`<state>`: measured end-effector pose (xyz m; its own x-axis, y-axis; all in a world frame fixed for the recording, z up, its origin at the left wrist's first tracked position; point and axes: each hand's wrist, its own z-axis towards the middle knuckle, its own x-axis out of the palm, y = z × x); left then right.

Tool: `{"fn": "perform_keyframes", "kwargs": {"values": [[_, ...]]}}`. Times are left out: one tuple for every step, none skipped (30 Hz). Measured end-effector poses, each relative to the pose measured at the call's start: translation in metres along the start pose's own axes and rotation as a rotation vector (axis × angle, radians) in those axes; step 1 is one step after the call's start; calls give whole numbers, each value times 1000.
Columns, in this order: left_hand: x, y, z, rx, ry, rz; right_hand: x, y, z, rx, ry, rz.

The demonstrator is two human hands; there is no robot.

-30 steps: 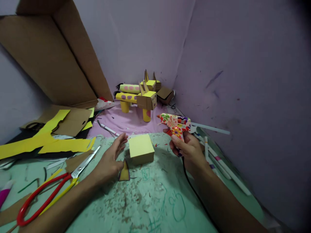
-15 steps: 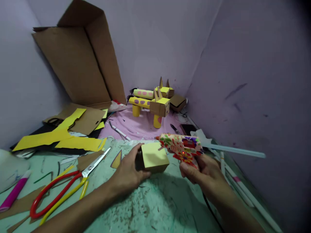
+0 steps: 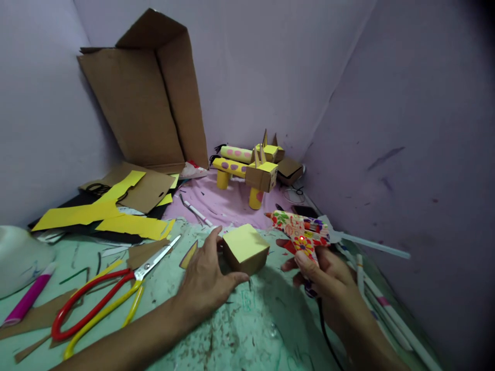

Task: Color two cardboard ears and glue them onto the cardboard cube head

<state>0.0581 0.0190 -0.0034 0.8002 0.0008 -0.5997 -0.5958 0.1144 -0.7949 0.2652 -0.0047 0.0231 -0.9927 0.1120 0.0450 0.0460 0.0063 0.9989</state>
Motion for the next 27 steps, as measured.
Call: {"fn": "perform_keyframes", "kwargs": {"values": [[0,1,-3,29,-23,45,3,-2,0,18,-11,58],[0,1,-5,74,-38,82,5,-5,0,31,-16,115],[0,2,-8,131,-42,104,8,-8,-1,38,-17,164],[-1,3,-11,191,-26,104,9,-11,-1,45,-16,202],[-1,4,-13,246,14,83,11,-14,0,49,-16,230],[-3,5,-14,284,64,39,12,-16,1,56,-15,253],[-4,6,-13,300,105,-22,13,-18,2,65,-14,276],[-6,6,-11,299,119,-86,14,-19,4,74,-14,300],[-8,6,-8,285,96,-141,14,-19,6,76,-20,326],[-10,6,-3,264,47,-170,15,-19,8,69,-36,351],[-12,6,3,247,-9,-173,15,-19,10,59,-62,373],[-13,5,9,239,-36,-148,15,-18,11,51,-91,391],[-13,3,15,234,-12,-108,16,-18,12,48,-118,398],[-13,2,20,225,53,-74,17,-18,12,51,-137,400],[-12,1,23,211,133,-54,17,-18,12,59,-144,397],[-11,-1,24,199,205,-44,18,-19,12,60,-143,389],[-9,-2,23,197,250,-40,20,-19,12,53,-134,376],[-8,-3,21,204,262,-33,21,-20,13,38,-123,364],[-7,-4,17,215,249,-22,22,-21,14,20,-107,361],[-6,-5,12,221,222,-6,24,-22,17,2,-90,366],[-5,-6,7,215,199,18,25,-23,20,-18,-76,371],[-5,-6,3,195,182,44,25,-24,23,-37,-64,370],[-5,-6,0,169,173,70,25,-25,27,-57,-59,358],[-6,-5,-2,154,172,92,24,-26,30,-92,-64,322],[-7,-4,-2,159,174,105,22,-27,32,-121,-73,285],[-8,-2,-1,180,179,102,20,-27,33,-147,-92,257],[-8,-1,1,207,193,79,18,-26,33,-163,-110,248]]}}
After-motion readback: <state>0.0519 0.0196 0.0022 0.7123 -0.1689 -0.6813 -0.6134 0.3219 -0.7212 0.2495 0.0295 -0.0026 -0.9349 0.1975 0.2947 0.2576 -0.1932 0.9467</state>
